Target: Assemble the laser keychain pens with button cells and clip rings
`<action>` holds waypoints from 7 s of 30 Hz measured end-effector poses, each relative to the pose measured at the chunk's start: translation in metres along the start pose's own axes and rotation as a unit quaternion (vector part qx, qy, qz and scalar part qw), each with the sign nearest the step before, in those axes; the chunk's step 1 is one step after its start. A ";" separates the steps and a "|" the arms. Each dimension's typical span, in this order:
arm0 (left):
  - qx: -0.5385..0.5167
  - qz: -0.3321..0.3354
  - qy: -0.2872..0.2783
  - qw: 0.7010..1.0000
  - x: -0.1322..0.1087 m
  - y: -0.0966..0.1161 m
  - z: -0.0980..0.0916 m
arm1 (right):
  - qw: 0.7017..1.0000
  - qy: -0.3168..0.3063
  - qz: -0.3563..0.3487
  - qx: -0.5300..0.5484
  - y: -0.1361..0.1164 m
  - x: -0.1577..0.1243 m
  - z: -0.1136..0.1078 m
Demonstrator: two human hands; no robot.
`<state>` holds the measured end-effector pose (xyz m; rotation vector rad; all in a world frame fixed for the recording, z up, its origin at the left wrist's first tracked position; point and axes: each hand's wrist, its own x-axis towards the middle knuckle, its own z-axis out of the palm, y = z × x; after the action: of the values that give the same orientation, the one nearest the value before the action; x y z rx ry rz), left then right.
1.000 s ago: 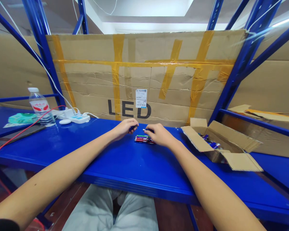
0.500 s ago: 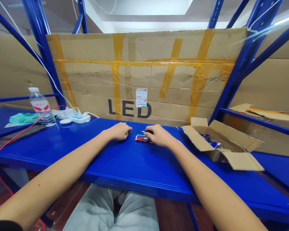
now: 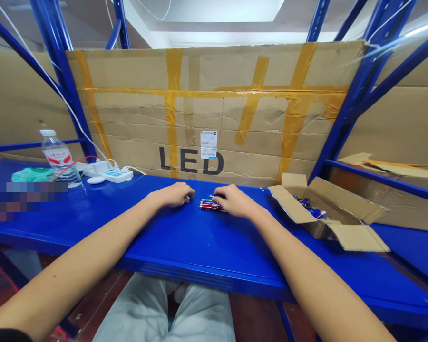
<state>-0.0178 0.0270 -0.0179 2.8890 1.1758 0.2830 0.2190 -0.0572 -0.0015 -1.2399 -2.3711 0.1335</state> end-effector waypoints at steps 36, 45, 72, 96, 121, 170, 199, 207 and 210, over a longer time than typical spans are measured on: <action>-0.167 0.127 0.128 0.969 -0.002 0.057 0.001 | 0.998 -0.052 0.024 -0.007 0.007 0.001 0.003; -0.134 0.100 0.125 0.978 -0.003 0.060 -0.002 | 0.999 -0.007 -0.043 -0.016 0.012 0.000 0.006; -0.407 0.018 -0.012 0.913 0.000 0.062 -0.011 | 0.983 0.085 -0.145 -0.078 0.019 0.003 0.005; -0.170 0.071 0.150 0.971 -0.003 0.065 -0.005 | 0.996 0.076 -0.048 0.017 0.011 0.003 0.018; -0.625 -0.014 0.200 0.754 0.014 0.053 -0.006 | 0.987 0.069 0.057 0.132 0.007 0.004 0.007; -0.817 -0.068 0.159 0.551 0.014 0.067 0.001 | 0.960 0.004 0.044 0.276 -0.022 0.007 0.028; -0.775 -0.028 0.126 0.618 0.016 0.067 0.011 | 0.979 0.126 -0.016 0.158 -0.017 0.007 0.019; -0.778 -0.031 0.118 0.616 0.016 0.066 0.011 | 0.978 0.124 -0.017 0.166 -0.015 0.007 0.019; -0.779 -0.031 0.119 0.614 0.016 0.066 0.011 | 0.982 0.111 -0.012 0.150 -0.015 0.007 0.017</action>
<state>0.0411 -0.0088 -0.0208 1.2134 0.4254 1.0265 0.1968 -0.0586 -0.0103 -1.0253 -2.0823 0.3143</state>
